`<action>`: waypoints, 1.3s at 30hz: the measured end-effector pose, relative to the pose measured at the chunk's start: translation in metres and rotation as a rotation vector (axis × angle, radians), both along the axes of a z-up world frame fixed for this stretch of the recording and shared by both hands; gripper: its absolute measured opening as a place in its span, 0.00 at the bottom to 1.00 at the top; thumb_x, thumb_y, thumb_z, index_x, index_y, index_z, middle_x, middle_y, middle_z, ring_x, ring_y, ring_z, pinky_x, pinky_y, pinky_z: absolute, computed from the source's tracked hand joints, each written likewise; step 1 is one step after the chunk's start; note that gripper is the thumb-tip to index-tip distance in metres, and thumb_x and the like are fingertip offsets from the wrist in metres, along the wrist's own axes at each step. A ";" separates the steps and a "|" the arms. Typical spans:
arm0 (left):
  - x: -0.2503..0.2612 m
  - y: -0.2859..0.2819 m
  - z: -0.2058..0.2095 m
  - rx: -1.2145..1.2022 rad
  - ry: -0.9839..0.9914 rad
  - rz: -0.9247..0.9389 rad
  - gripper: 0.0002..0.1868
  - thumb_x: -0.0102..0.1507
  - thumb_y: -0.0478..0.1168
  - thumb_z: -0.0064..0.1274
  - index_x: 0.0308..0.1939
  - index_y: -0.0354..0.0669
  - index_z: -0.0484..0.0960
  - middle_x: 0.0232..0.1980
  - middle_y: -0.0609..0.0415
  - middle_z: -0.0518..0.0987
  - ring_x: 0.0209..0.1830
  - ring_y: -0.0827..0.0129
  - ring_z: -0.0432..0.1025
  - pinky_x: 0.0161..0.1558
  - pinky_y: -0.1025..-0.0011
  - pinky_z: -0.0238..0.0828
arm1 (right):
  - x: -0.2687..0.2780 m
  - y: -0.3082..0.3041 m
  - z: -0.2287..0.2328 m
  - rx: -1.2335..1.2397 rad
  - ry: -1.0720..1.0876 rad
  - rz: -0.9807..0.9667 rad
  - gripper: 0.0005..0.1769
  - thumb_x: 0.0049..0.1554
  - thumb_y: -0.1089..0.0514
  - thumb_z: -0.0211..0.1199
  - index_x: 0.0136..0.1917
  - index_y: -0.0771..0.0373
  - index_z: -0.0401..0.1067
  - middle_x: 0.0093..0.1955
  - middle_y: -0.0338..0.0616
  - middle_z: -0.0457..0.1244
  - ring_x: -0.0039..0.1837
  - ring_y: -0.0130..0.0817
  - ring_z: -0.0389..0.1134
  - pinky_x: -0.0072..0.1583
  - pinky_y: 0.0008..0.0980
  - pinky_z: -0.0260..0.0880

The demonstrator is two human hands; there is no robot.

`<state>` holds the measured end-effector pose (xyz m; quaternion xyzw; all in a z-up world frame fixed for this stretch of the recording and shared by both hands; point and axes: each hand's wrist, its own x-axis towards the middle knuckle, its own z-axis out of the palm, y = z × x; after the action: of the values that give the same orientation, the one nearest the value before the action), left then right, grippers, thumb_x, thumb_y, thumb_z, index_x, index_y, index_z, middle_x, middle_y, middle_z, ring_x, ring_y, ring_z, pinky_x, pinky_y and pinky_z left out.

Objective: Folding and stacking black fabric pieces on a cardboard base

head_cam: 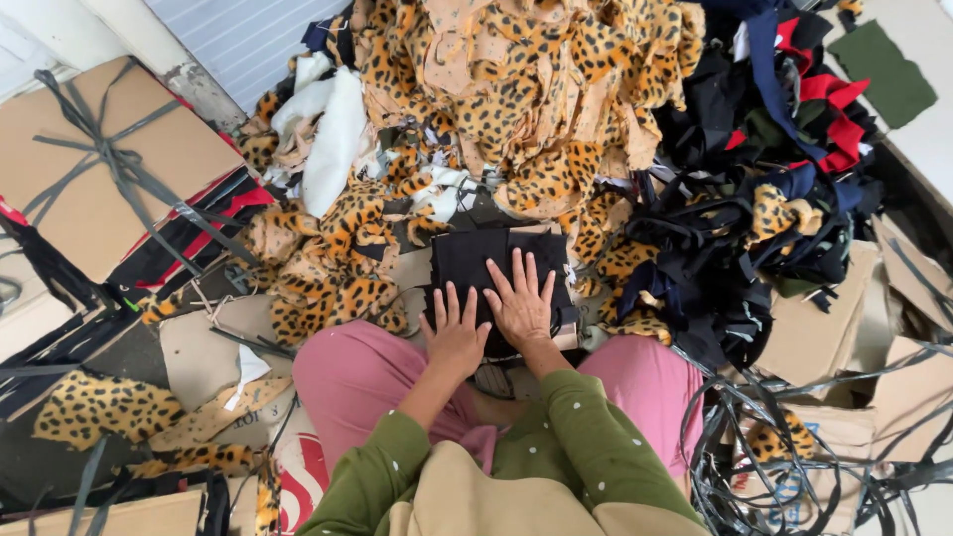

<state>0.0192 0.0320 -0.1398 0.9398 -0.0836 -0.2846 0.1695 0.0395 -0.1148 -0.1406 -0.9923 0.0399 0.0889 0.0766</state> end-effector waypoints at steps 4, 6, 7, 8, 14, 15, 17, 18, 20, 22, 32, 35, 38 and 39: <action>0.004 0.000 0.010 0.058 0.127 -0.062 0.36 0.72 0.61 0.26 0.81 0.66 0.32 0.83 0.53 0.20 0.82 0.53 0.16 0.74 0.34 0.20 | 0.003 0.000 -0.018 -0.039 0.002 -0.002 0.31 0.67 0.30 0.33 0.82 0.26 0.42 0.88 0.40 0.32 0.87 0.44 0.26 0.78 0.67 0.25; 0.004 -0.004 0.012 0.072 0.108 -0.048 0.36 0.72 0.59 0.25 0.81 0.62 0.31 0.83 0.47 0.22 0.82 0.48 0.17 0.74 0.35 0.19 | 0.003 0.001 -0.022 -0.040 -0.006 -0.004 0.31 0.67 0.31 0.33 0.82 0.25 0.42 0.88 0.39 0.32 0.87 0.44 0.26 0.79 0.66 0.24; 0.002 -0.006 0.006 0.078 0.126 -0.053 0.36 0.72 0.59 0.25 0.81 0.62 0.31 0.83 0.47 0.22 0.82 0.48 0.17 0.74 0.35 0.19 | 0.002 0.000 -0.025 -0.033 0.012 -0.008 0.31 0.67 0.31 0.33 0.82 0.25 0.42 0.88 0.39 0.32 0.87 0.44 0.26 0.79 0.66 0.24; 0.002 -0.008 -0.001 0.087 0.082 -0.033 0.36 0.73 0.58 0.26 0.81 0.63 0.31 0.84 0.48 0.23 0.82 0.48 0.18 0.74 0.37 0.19 | 0.005 -0.001 -0.028 -0.046 0.017 0.007 0.31 0.67 0.31 0.33 0.82 0.25 0.40 0.88 0.40 0.31 0.87 0.46 0.26 0.78 0.67 0.25; 0.007 -0.011 -0.005 0.162 0.069 -0.060 0.38 0.71 0.61 0.28 0.81 0.62 0.33 0.84 0.49 0.22 0.82 0.47 0.16 0.74 0.35 0.18 | 0.008 -0.001 -0.015 -0.062 -0.015 0.012 0.31 0.66 0.31 0.36 0.81 0.26 0.44 0.88 0.43 0.34 0.87 0.48 0.29 0.78 0.69 0.30; 0.006 -0.011 -0.002 0.186 0.083 -0.055 0.38 0.71 0.61 0.27 0.81 0.63 0.33 0.84 0.49 0.22 0.82 0.47 0.16 0.74 0.35 0.17 | 0.006 0.001 -0.010 -0.052 -0.015 0.020 0.31 0.66 0.31 0.36 0.81 0.26 0.45 0.87 0.42 0.35 0.86 0.47 0.30 0.78 0.68 0.31; 0.003 -0.013 0.010 0.191 0.040 -0.051 0.37 0.71 0.60 0.27 0.81 0.62 0.34 0.84 0.49 0.23 0.82 0.48 0.17 0.73 0.35 0.17 | 0.005 -0.001 -0.003 -0.022 -0.035 0.010 0.31 0.66 0.30 0.35 0.81 0.26 0.45 0.87 0.42 0.35 0.86 0.47 0.30 0.78 0.69 0.30; -0.001 -0.014 0.016 0.202 0.026 -0.030 0.37 0.71 0.60 0.26 0.81 0.62 0.35 0.84 0.49 0.25 0.82 0.48 0.17 0.73 0.35 0.17 | 0.003 -0.001 0.000 0.016 -0.028 0.020 0.32 0.66 0.29 0.35 0.81 0.26 0.45 0.87 0.42 0.35 0.87 0.47 0.30 0.78 0.69 0.30; -0.001 -0.024 0.044 0.174 0.019 -0.035 0.36 0.72 0.57 0.27 0.81 0.61 0.34 0.84 0.50 0.23 0.82 0.49 0.16 0.73 0.35 0.16 | -0.004 -0.015 0.009 0.074 -0.107 -0.021 0.31 0.65 0.29 0.39 0.80 0.26 0.49 0.87 0.43 0.36 0.86 0.46 0.33 0.77 0.70 0.32; -0.003 -0.035 0.069 0.146 0.029 -0.036 0.36 0.72 0.55 0.27 0.81 0.61 0.33 0.84 0.50 0.21 0.82 0.50 0.15 0.73 0.35 0.16 | -0.016 -0.038 0.016 0.134 -0.170 -0.056 0.31 0.65 0.30 0.43 0.79 0.26 0.52 0.87 0.43 0.38 0.86 0.45 0.36 0.77 0.71 0.34; -0.026 -0.121 0.101 -0.114 -0.095 -0.290 0.35 0.72 0.48 0.35 0.81 0.52 0.40 0.84 0.43 0.27 0.82 0.47 0.19 0.73 0.33 0.20 | -0.127 -0.219 0.043 -0.227 -0.525 -0.667 0.34 0.50 0.44 0.72 0.70 0.38 0.68 0.82 0.41 0.50 0.85 0.47 0.40 0.75 0.73 0.38; -0.028 -0.136 0.095 -0.183 -0.163 -0.331 0.35 0.71 0.48 0.37 0.81 0.49 0.44 0.84 0.43 0.29 0.83 0.48 0.22 0.73 0.33 0.24 | -0.141 -0.249 0.029 -0.212 -0.481 -0.749 0.22 0.53 0.43 0.69 0.62 0.37 0.73 0.75 0.32 0.55 0.80 0.39 0.47 0.72 0.61 0.48; -0.035 -0.130 0.086 -0.291 -0.151 -0.341 0.33 0.72 0.48 0.36 0.80 0.45 0.48 0.84 0.40 0.33 0.83 0.47 0.25 0.72 0.32 0.28 | -0.156 -0.254 0.032 -0.125 -0.554 -0.759 0.09 0.58 0.45 0.67 0.53 0.38 0.79 0.58 0.27 0.63 0.64 0.33 0.62 0.63 0.43 0.65; -0.035 -0.127 0.083 -0.377 -0.151 -0.336 0.31 0.73 0.48 0.34 0.79 0.42 0.52 0.83 0.38 0.37 0.83 0.45 0.28 0.72 0.32 0.30 | -0.157 -0.254 0.038 -0.025 -0.628 -0.759 0.08 0.60 0.49 0.68 0.53 0.40 0.80 0.49 0.30 0.67 0.55 0.33 0.69 0.58 0.35 0.71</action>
<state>-0.0162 -0.0951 -0.0565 0.8831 -0.3026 -0.2171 0.2854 -0.1177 -0.3690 -0.1024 -0.8874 0.3747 -0.2491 0.1002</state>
